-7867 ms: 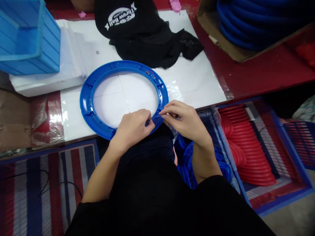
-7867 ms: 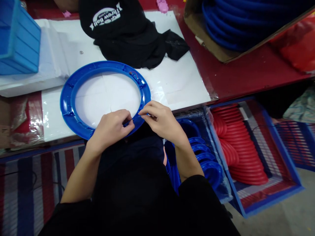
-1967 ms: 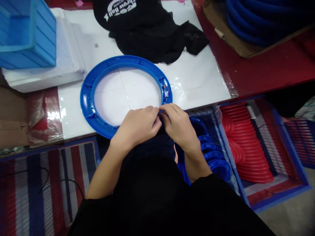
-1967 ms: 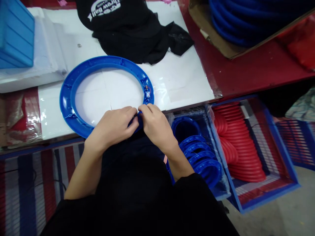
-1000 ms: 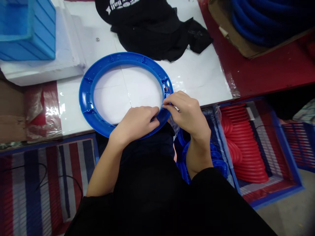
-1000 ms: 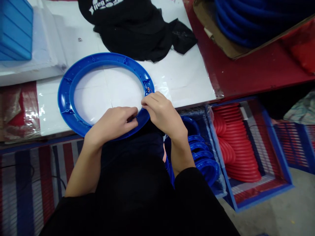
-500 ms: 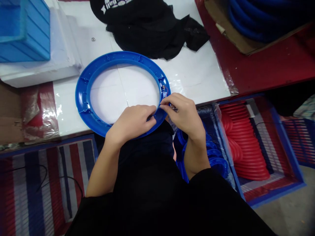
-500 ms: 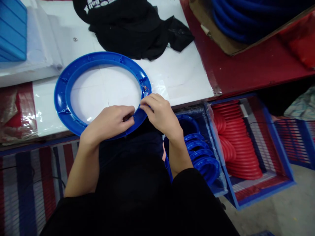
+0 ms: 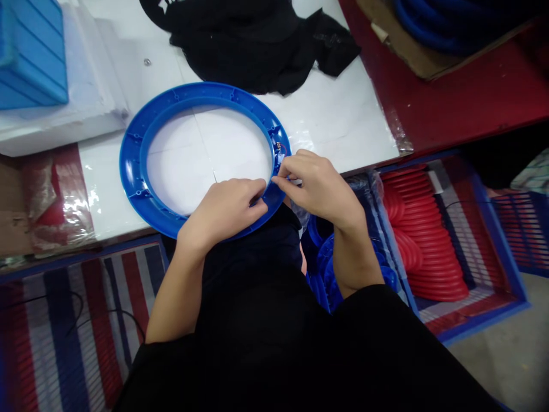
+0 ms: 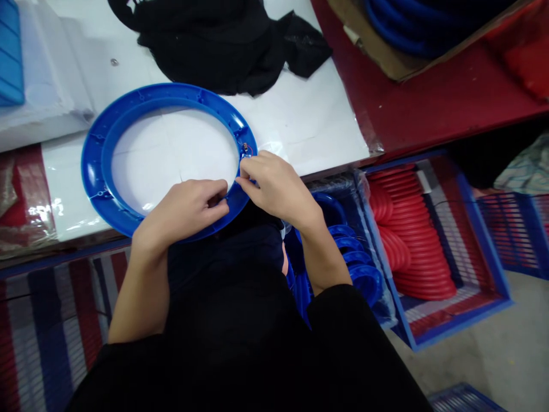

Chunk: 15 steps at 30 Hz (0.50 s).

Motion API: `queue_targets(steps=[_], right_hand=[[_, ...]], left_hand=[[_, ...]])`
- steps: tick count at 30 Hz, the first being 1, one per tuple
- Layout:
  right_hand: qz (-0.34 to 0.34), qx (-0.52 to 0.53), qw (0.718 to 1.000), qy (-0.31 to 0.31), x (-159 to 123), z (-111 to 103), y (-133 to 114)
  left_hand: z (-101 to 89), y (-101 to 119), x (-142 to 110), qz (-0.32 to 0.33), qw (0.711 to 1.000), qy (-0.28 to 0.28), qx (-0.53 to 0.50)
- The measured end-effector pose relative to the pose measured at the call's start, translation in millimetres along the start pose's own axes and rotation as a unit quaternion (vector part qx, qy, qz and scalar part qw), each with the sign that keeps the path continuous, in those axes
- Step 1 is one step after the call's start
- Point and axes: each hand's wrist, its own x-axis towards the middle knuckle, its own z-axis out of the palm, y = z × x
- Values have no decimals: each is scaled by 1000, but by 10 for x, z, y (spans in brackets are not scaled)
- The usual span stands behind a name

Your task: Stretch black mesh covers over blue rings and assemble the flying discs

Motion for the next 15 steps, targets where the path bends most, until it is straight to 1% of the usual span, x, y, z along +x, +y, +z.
queue_targets(steps=[5, 9, 12, 15], right_hand=[[39, -13, 999, 4, -2, 8, -93], [79, 22, 997, -10, 57, -31, -170], [72, 27, 997, -26, 184, -107, -166], [54, 28, 996, -66, 320, -196, -138]], left_hand=[[-1, -5, 1, -5, 1000, 6, -5], [-7, 3, -4, -7, 1000, 11, -1], [-17, 20, -4, -8, 1000, 9, 3], [-26, 30, -5, -11, 1000, 8, 5]])
